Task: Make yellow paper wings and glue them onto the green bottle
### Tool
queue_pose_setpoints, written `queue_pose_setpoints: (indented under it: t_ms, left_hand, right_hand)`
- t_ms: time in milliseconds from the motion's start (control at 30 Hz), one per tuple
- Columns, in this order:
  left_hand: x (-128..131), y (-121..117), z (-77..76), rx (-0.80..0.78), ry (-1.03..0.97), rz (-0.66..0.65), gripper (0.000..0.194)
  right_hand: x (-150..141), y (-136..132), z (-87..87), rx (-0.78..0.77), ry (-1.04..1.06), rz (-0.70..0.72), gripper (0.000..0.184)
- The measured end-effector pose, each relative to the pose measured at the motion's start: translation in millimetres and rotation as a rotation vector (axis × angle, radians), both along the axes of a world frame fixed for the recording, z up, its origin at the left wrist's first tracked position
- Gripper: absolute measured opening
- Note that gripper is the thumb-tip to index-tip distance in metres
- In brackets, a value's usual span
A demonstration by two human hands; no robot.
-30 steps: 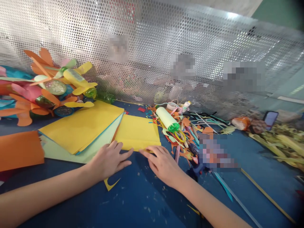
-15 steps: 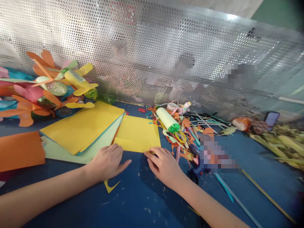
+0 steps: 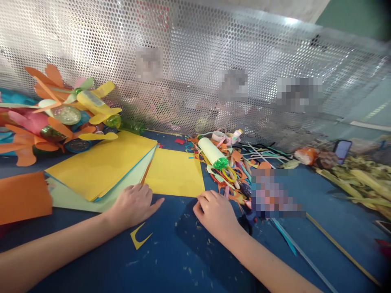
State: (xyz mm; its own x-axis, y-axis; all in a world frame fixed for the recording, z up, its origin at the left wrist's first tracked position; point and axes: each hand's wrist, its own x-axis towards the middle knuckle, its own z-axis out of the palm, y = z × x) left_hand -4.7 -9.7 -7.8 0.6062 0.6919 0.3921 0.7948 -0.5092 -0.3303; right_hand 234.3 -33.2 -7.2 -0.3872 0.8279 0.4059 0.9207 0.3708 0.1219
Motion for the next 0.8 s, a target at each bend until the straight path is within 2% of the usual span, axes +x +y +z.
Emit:
queue_pose_setpoints:
  t_ms: [167, 533, 600, 667, 733, 800]
  left_hand:
    - [-1, 1, -1.5, -0.015, -0.008, -0.015, 0.048]
    - [-5, 5, -5.2, -0.042, -0.077, -0.055, 0.039]
    - [-6, 6, -6.6, -0.051, -0.096, -0.13, 0.036]
    - [-6, 8, -7.4, -0.063, -0.123, -0.262, 0.029]
    - [-6, 10, -7.9, -0.083, -0.146, -0.377, 0.025]
    - [-5, 12, -8.0, -0.115, -0.16, -0.417, 0.025]
  right_hand:
    - [1, -1, -1.4, 0.005, -0.094, -0.116, 0.023]
    - [5, 5, -1.8, 0.036, -0.095, -0.143, 0.017]
    - [5, 5, -2.1, 0.033, -0.089, -0.149, 0.018]
    - [4, 5, -2.0, 0.032, -0.079, -0.136, 0.019]
    - [3, 4, -1.0, 0.022, -0.045, -0.089, 0.016]
    - [2, 3, 0.9, -0.003, 0.011, 0.002, 0.013]
